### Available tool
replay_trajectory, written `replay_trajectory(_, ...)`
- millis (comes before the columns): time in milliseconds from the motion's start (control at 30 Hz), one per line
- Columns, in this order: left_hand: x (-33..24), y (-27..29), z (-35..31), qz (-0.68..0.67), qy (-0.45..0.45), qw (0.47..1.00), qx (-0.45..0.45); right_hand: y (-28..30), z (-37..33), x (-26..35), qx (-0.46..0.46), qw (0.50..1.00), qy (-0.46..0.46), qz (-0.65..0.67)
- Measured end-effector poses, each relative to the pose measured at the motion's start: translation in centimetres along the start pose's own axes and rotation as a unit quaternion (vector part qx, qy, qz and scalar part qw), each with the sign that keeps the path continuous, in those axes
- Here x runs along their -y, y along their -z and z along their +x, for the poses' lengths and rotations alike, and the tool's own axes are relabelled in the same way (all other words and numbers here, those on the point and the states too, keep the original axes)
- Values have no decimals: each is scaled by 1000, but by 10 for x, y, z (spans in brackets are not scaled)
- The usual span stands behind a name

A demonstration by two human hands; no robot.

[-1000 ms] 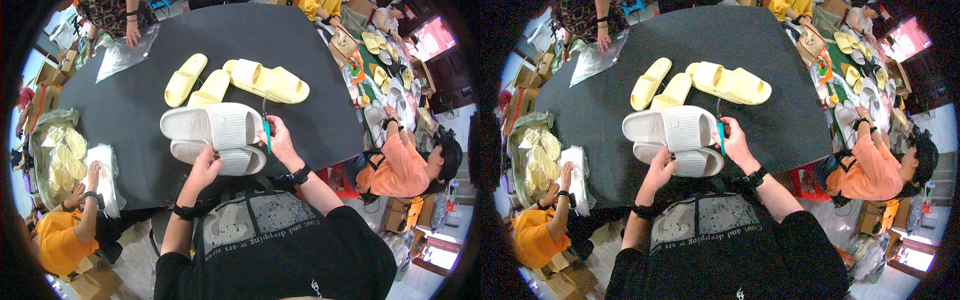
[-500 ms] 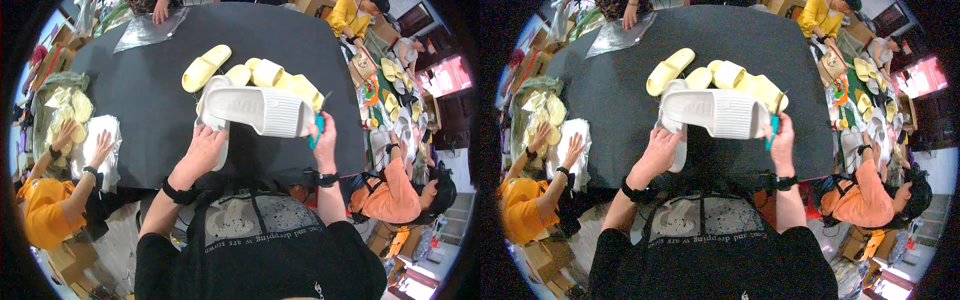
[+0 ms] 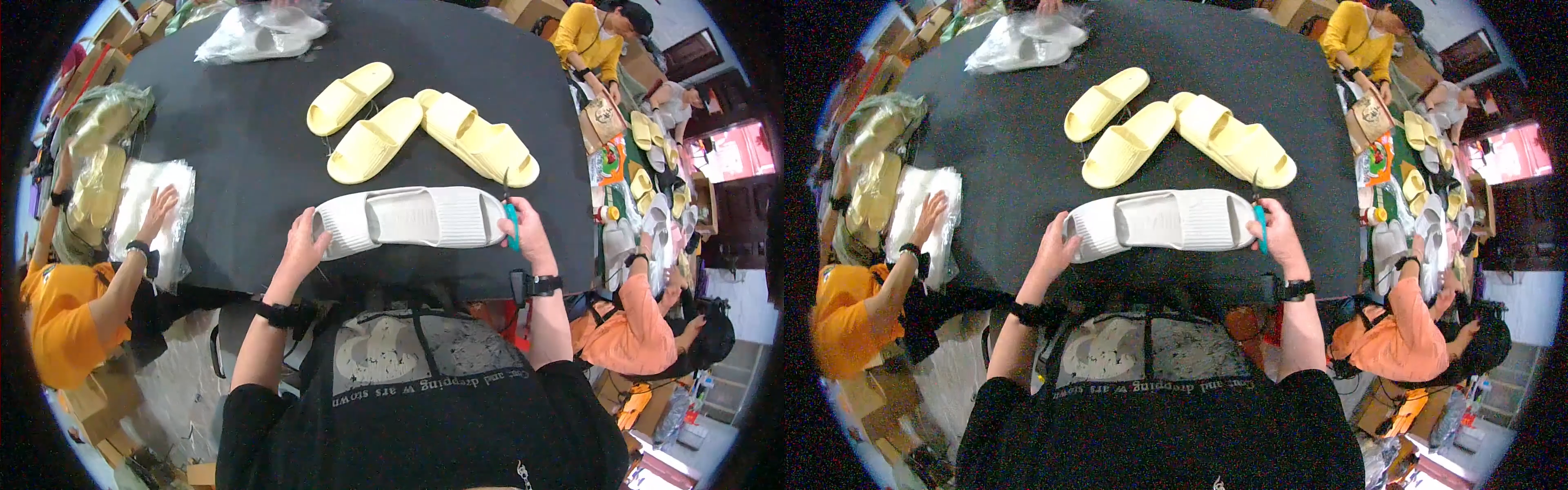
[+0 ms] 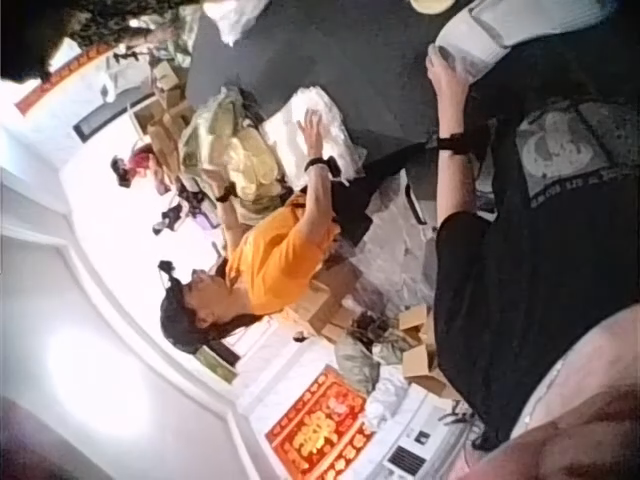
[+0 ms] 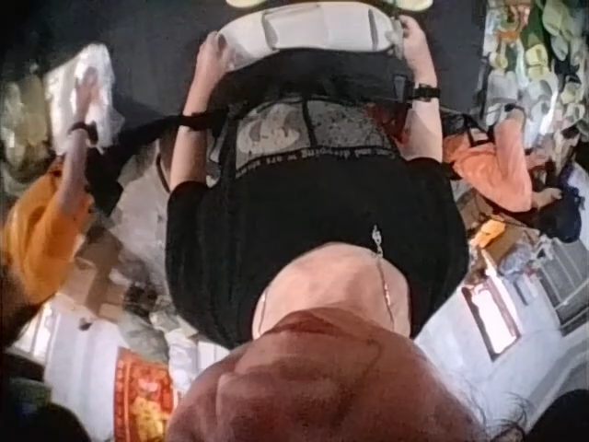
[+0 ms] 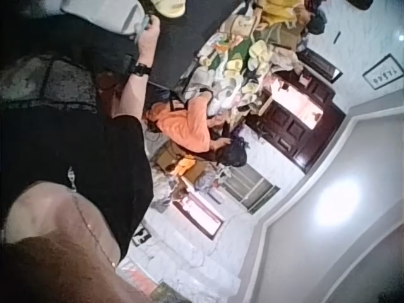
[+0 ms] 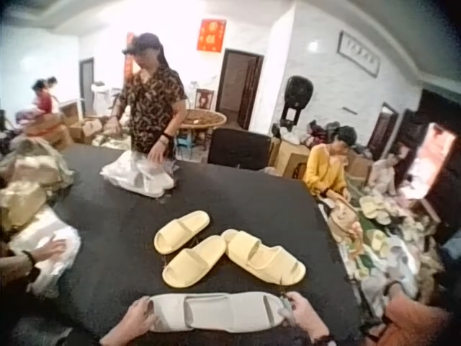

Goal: Trim and organize finished foam slippers at a quality control station.

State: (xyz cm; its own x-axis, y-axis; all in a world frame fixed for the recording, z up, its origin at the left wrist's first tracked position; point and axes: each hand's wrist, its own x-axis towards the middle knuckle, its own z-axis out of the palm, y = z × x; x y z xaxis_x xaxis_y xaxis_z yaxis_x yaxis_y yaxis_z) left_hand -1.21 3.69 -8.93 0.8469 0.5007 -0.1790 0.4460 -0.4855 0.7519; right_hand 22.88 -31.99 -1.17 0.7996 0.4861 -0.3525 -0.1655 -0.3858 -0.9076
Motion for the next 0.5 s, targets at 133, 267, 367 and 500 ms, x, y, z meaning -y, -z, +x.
replay_trajectory(133, -14, 4, 8, -46, -6, 999, -5, -52, 8, -17, 88, 996, -20, -1)
replay_trajectory(267, -15, 12, 7, -48, 21, 999, 0, -72, 3, -36, 61, 990, -36, 121)
replay_trajectory(367, 10, 5, -2, -76, -24, 996, -44, -74, -6, -44, 11, 977, -50, 207)
replay_trajectory(500, 11, 0, -26, -115, -52, 992, -7, -44, -5, -66, -160, 953, -46, 254)
